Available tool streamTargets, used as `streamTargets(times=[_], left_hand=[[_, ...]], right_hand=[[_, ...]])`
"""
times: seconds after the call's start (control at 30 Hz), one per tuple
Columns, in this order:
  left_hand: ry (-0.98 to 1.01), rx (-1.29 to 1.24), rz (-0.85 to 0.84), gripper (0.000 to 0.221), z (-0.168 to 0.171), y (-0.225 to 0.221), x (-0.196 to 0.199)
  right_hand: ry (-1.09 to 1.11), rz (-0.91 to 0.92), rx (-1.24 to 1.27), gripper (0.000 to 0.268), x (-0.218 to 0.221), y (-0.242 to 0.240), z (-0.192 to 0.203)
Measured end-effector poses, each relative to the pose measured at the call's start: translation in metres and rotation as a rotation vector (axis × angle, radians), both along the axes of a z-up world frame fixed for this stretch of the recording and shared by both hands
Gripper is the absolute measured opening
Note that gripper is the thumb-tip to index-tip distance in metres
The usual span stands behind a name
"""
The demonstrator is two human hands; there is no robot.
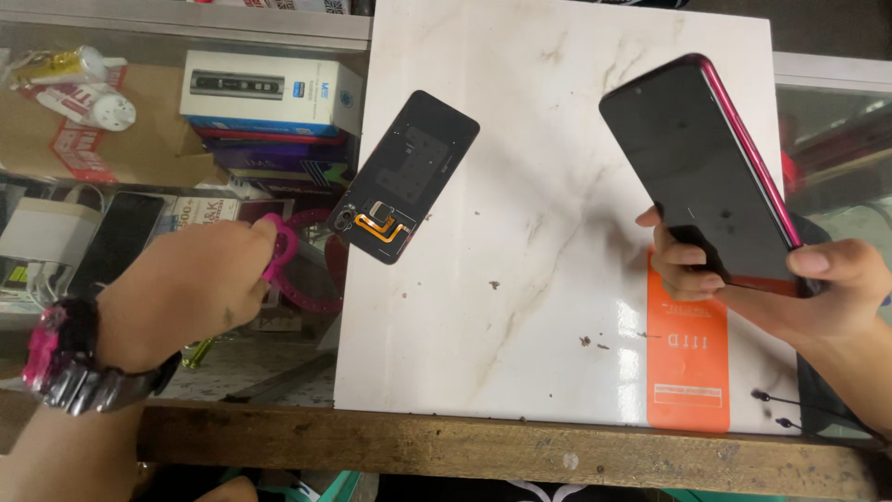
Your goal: The person uses a screwdriver to remove screws from a disassembled smartphone. They then use a prying tool to lift and disconnect internal components, including the battery and ribbon cables, from the phone's chassis.
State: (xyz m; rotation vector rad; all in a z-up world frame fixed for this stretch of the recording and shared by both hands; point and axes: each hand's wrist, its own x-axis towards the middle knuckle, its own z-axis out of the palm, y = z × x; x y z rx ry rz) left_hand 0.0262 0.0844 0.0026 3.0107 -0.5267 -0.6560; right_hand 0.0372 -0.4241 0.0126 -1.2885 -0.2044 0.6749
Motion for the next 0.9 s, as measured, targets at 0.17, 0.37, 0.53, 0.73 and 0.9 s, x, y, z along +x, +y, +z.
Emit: streamTargets(times=[0.17,0.37,0.53,0.73,0.9], left_hand=[[-0.037,0.232,0.102,0.038,0.030,-0.046,-0.019],[-0.502,-0.329,-0.372,0.084,0.000,-0.118,-0.038],[-0.346,-0.300,-0.476,0.101,-0.037,-0.148,-0.052],[-0.307,-0.440,-0.552,0.105,-0.051,-0.184,-0.063],[-0.247,-0.498,-0.690,0.098,-0.054,-0.216,-0.065]], right_hand=[[0.033,-0.071,0.085,0.099,-0.003,0.000,-0.001],[-0.042,-0.061,0.067,0.095,-0.005,-0.005,-0.001],[0.002,-0.062,0.063,0.094,-0.009,-0.005,-0.006],[-0.062,-0.063,-0.018,0.096,-0.011,0.002,-0.008],[-0.050,-0.047,-0.055,0.098,-0.017,0.003,-0.012]])
